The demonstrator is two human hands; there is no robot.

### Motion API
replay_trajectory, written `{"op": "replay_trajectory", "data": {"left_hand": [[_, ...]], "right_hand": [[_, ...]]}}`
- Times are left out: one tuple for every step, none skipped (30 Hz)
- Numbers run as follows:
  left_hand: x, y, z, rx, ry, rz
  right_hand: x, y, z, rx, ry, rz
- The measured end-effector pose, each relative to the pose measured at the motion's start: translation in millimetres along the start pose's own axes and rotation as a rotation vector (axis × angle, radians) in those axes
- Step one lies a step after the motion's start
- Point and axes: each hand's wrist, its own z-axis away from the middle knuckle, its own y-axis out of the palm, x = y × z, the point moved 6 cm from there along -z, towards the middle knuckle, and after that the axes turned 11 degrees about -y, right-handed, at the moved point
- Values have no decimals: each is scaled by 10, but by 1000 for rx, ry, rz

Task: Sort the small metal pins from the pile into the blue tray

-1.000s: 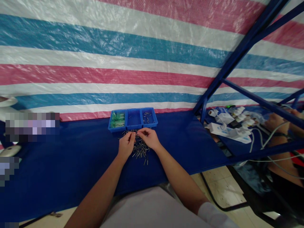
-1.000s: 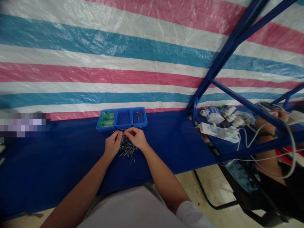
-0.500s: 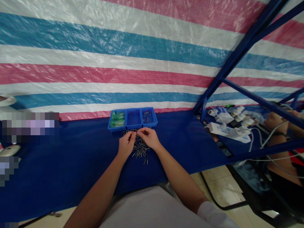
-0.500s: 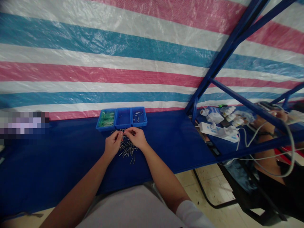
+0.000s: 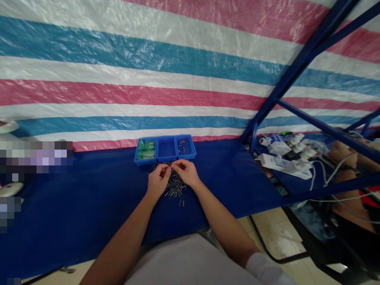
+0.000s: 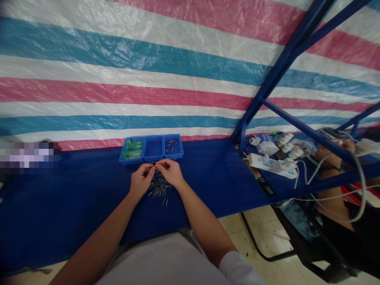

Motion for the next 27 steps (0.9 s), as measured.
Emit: {"op": "replay_trajectory", "data": {"left_hand": [[-3, -1, 0, 0, 1, -5], [-10, -1, 1, 2, 4, -9], [-19, -3, 2, 3, 9, -15], [-29, -4, 4, 6, 13, -20], [-37, -3, 5, 13, 12, -21], [-43, -4, 6, 19, 9, -19], [-47, -6, 8, 24, 4, -13], [-49, -8, 9, 30, -3, -8], [-49, -11, 11, 34, -9, -5], [-48, -12, 12, 37, -15, -7], [-46, -13, 13, 40, -20, -13], [-43, -14, 13, 42, -22, -19], [-41, -14, 13, 43, -21, -25], [-39, -14, 13, 44, -19, -29], [-38, -15, 12, 44, -16, -31], [-37, -15, 11, 43, -14, -31], [-37, -16, 10, 42, -14, -30], [-37, -18, 9, 41, -16, -27], [-37, -20, 9, 39, -21, -20], [-37, -21, 9, 39, -26, -10], [-37, -20, 10, 42, -31, 5], [-37, -19, 10, 43, -35, 22], [-35, -18, 10, 43, -39, 39], [-31, -19, 10, 39, -44, 52], [-26, -20, 8, 30, -47, 61], [-20, -23, 6, 19, -49, 64], [-16, -25, 4, 7, -47, 62]], "right_hand": [[-1, 1, 0, 2, -1, -1], [-2, 1, 0, 4, -1, 1], [-2, 1, 0, 5, 0, 4], [-2, 1, 0, 6, 4, 6], [-1, 0, 0, 4, 8, 7], [2, 0, -1, 3, 11, 7], [7, 0, -1, 2, 12, 3], [12, 1, -1, 1, 12, -3], [16, 4, -1, 2, 13, -10], [19, 6, 0, 3, 15, -16], [20, 7, 1, 5, 19, -19], [21, 6, 2, 3, 23, -18], [22, 4, 4, 1, 27, -15], [23, 3, 4, 0, 28, -11], [25, 4, 5, 2, 27, -10], [27, 6, 6, 4, 26, -12], [26, 10, 6, 8, 26, -19], [25, 15, 7, 13, 27, -25], [23, 19, 7, 18, 26, -31], [21, 20, 7, 18, 24, -34], [20, 19, 6, 17, 21, -33], [20, 15, 5, 13, 18, -28], [21, 9, 3, 9, 16, -20], [22, 2, 1, 3, 15, -13], [22, -7, 0, -4, 16, -6], [23, -14, -2, -8, 17, -1], [23, -19, -3, -10, 17, 3]]}}
